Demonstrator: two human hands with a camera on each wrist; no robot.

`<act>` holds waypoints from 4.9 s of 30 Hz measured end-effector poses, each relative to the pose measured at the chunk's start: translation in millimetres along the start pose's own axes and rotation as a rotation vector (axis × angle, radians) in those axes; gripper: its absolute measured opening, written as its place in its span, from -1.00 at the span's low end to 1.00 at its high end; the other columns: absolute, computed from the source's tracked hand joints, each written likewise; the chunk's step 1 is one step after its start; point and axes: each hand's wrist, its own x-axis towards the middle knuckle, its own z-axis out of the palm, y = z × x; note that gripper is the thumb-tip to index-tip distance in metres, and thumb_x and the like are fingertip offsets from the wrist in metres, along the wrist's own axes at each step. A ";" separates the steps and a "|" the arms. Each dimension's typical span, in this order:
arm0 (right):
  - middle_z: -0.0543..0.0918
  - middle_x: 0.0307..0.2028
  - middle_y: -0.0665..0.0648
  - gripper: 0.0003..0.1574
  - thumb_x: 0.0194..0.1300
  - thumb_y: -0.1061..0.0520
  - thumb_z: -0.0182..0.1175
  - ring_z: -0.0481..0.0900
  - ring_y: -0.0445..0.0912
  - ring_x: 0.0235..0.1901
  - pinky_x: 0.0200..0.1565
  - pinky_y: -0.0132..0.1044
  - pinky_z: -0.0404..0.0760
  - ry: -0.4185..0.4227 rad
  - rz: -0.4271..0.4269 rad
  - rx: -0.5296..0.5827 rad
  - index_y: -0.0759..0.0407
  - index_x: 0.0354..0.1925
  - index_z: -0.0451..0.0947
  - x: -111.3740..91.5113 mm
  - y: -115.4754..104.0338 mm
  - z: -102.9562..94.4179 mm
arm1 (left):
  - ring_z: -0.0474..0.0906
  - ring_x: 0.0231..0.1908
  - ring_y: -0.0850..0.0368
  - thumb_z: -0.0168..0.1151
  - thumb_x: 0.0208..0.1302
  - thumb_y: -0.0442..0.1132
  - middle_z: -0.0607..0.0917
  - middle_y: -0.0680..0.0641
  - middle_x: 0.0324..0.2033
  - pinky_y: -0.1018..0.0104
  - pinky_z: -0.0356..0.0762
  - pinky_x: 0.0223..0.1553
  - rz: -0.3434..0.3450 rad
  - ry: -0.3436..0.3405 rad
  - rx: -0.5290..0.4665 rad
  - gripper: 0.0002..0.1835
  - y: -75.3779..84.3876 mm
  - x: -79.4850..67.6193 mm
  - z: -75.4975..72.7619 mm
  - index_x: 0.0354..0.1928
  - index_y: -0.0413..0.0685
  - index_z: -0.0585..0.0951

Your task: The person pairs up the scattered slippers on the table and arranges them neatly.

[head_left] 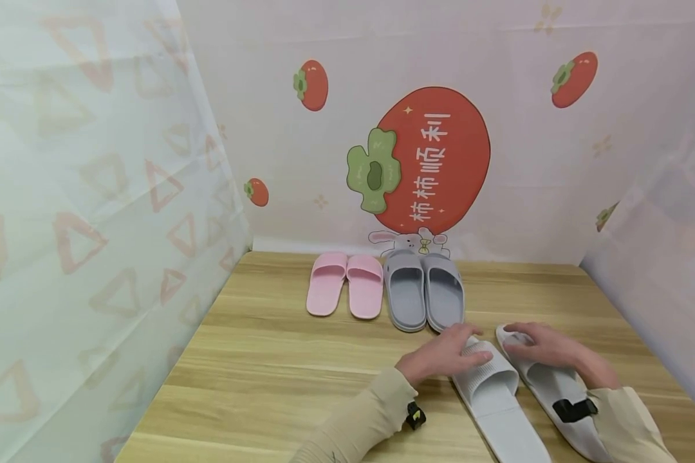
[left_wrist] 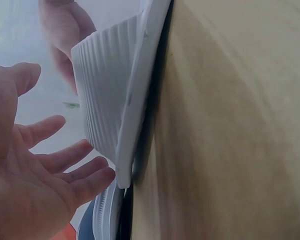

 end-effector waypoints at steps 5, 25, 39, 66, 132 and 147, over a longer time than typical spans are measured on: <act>0.61 0.08 0.39 -0.35 0.29 -0.06 0.26 0.52 0.33 0.10 -0.01 0.13 0.52 0.019 -0.010 -0.009 0.36 0.17 0.49 -5.3 1.9 -0.2 | 0.32 0.33 0.28 -0.04 0.42 0.23 0.45 0.05 0.32 0.46 0.27 0.32 0.022 -0.026 0.021 -0.33 1.5 -0.6 1.9 0.41 0.01 0.33; 0.41 0.25 0.50 0.03 0.10 -0.14 0.42 0.38 0.37 0.18 -0.02 -0.06 0.51 -0.132 -0.045 0.019 0.35 0.35 0.29 -15.6 10.9 -5.1 | 0.48 0.02 0.41 0.15 0.24 0.33 0.54 0.12 0.16 0.62 0.40 0.01 0.004 -0.124 0.145 -0.19 9.4 -2.3 6.4 0.43 0.11 0.27; 0.34 0.31 0.48 0.02 0.13 -0.17 0.39 0.36 -0.19 0.21 -0.04 -0.33 0.45 -0.207 -0.040 0.079 0.26 0.39 0.26 -15.0 18.5 -11.8 | 0.44 0.24 0.34 0.09 0.30 0.30 0.49 0.09 0.30 0.57 0.35 0.20 -0.031 -0.127 0.234 -0.17 16.0 -5.2 5.9 0.49 0.04 0.21; 0.41 0.25 0.53 -0.09 0.21 -0.03 0.36 0.32 -0.49 0.12 -0.11 -0.44 0.46 -0.175 -0.082 0.122 0.36 0.37 0.28 -13.7 20.0 -12.6 | 0.45 0.08 0.42 0.16 0.27 0.13 0.53 0.16 0.19 0.64 0.37 0.05 -0.023 -0.153 0.219 -0.33 29.4 -7.8 -10.4 0.38 0.12 0.32; 0.48 0.20 0.53 -0.07 0.23 -0.10 0.34 0.62 0.29 -0.02 -0.25 -0.24 0.62 -0.018 -0.004 0.078 0.40 0.36 0.30 -12.5 -12.9 -46.3 | 0.35 0.26 0.30 0.18 0.26 0.01 0.35 0.08 0.40 0.56 0.33 0.15 -0.009 -0.137 0.137 -0.26 20.8 41.8 -54.5 0.48 0.12 0.24; 0.48 0.21 0.52 -0.05 0.20 -0.13 0.36 0.57 0.34 0.05 -0.17 -0.14 0.62 0.002 -0.019 0.020 0.38 0.35 0.31 -0.3 -12.1 -53.8 | 0.37 0.20 0.29 0.22 0.23 -0.06 0.38 0.05 0.38 0.56 0.33 0.13 0.011 -0.118 0.120 -0.26 12.7 50.5 -58.9 0.46 0.08 0.26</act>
